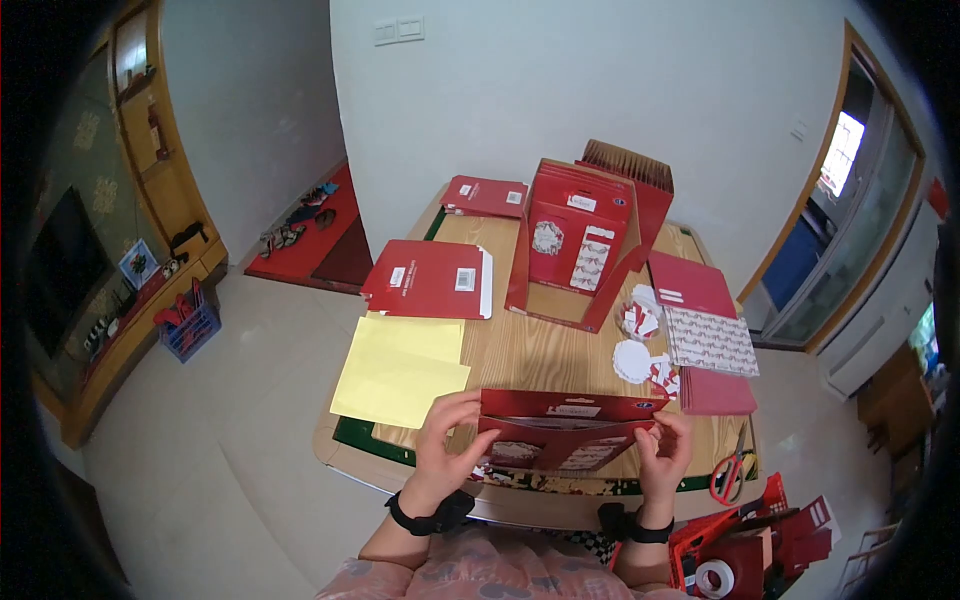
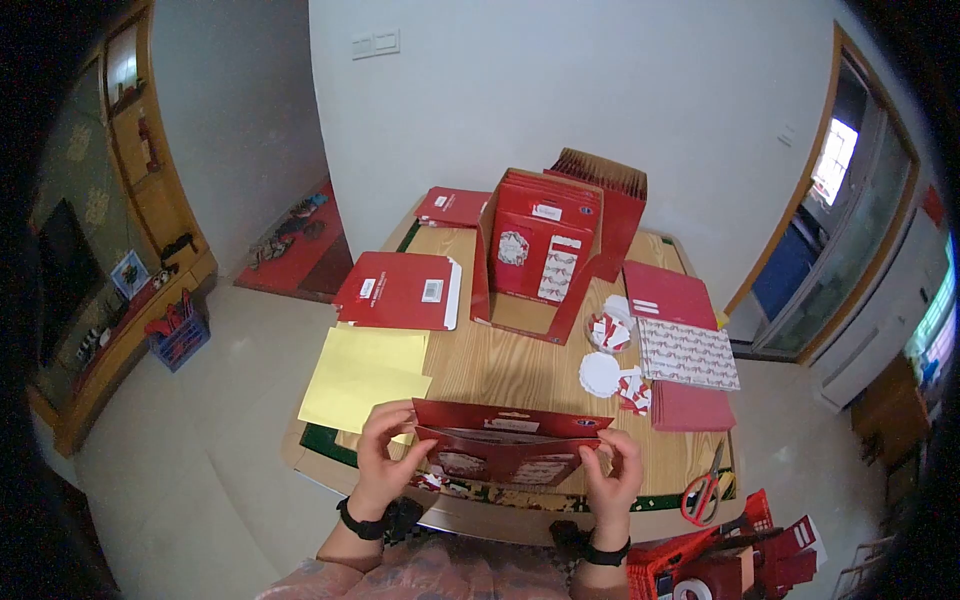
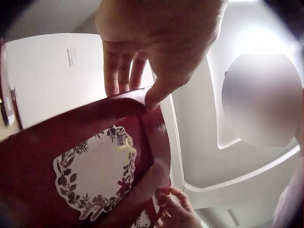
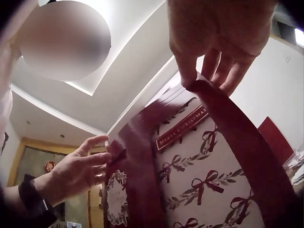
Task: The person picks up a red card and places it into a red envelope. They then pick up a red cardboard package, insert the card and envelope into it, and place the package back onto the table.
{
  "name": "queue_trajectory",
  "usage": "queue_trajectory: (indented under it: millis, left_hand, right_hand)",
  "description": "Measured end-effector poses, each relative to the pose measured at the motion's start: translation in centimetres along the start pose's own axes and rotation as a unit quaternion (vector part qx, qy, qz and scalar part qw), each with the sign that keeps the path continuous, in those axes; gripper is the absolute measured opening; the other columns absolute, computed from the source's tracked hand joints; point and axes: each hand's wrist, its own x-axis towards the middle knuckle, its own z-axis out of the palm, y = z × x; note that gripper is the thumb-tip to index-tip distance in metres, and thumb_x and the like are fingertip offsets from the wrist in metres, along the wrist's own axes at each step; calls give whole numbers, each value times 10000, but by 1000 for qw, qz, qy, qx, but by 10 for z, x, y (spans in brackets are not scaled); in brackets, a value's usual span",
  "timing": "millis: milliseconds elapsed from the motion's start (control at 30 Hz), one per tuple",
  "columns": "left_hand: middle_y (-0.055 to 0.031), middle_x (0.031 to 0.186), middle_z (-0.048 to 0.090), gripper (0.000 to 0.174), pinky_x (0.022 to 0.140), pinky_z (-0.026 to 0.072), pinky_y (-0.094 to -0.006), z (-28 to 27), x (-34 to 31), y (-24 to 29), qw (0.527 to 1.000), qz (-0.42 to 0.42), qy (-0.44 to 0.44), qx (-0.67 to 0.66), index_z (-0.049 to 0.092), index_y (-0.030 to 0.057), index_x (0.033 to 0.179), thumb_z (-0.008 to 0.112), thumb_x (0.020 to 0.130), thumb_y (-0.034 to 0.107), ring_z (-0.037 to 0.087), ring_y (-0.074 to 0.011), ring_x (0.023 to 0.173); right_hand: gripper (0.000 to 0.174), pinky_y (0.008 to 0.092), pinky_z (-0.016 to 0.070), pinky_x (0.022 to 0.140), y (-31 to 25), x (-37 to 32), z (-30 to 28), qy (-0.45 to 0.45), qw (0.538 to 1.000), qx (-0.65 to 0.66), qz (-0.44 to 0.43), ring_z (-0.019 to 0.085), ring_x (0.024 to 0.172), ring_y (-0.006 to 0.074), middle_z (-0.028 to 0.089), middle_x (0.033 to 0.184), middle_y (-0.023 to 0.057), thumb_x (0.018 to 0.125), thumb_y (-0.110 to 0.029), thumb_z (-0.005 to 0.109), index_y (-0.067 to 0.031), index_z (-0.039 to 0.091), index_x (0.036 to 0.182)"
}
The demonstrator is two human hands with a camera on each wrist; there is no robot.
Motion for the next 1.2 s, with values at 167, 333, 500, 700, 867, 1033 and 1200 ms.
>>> queue_trajectory:
  millis: [167,333,500,700,867,1033,1200]
  left_hand:
    - [-166,1213,447,403,805,528,-326,-5,0,1,988,87,-102,77,616,81,1113,668,737,-55,602,-258,968]
    - [-162,1254,430,501,797,523,-307,-9,4,7,978,92,-129,139,615,109,1148,733,681,-30,593,-211,960]
    - [-176,1306,388,484,781,522,-297,-9,5,12,975,83,-128,163,614,98,1141,734,687,-21,595,-198,900]
    - [-181,1311,390,438,762,522,-293,-10,6,12,966,92,-137,200,616,73,1122,736,705,15,581,-187,851]
    - [-177,1300,401,423,742,529,-288,-10,6,11,964,94,-138,208,615,61,1117,737,713,35,574,-177,828]
    - [-177,1304,396,423,742,532,-291,-11,5,11,962,98,-145,211,612,60,1121,737,717,44,574,-175,826]
    - [-199,1303,413,390,739,534,-306,-12,5,11,963,99,-143,206,615,66,1115,714,738,71,609,-225,873]
  right_hand:
    - [383,298,476,794,-11,8,0,-72,976,-110,-172,577,913,219,502,1053,105,712,80,691,-61,580,1051]
    - [516,326,482,827,-26,12,-2,-158,964,-149,-152,581,995,248,426,1187,127,626,111,731,-86,596,1083]
    - [465,397,436,895,-37,10,1,-66,958,-222,-170,529,1061,292,442,1188,122,596,72,758,-92,627,1010]
    - [396,422,403,902,-60,14,-1,-193,909,-255,-267,509,1009,290,525,1098,91,648,-30,720,-107,639,1028]
    - [394,412,409,860,-66,24,13,-239,894,-278,-259,516,979,277,526,1081,90,673,-40,681,-93,632,1061]
    - [398,401,403,841,-64,27,15,-247,884,-292,-268,508,975,274,527,1066,86,684,-50,672,-79,617,1076]
    - [438,398,404,840,-65,29,17,-250,882,-297,-267,512,972,281,540,1052,79,639,-30,697,-76,601,1064]
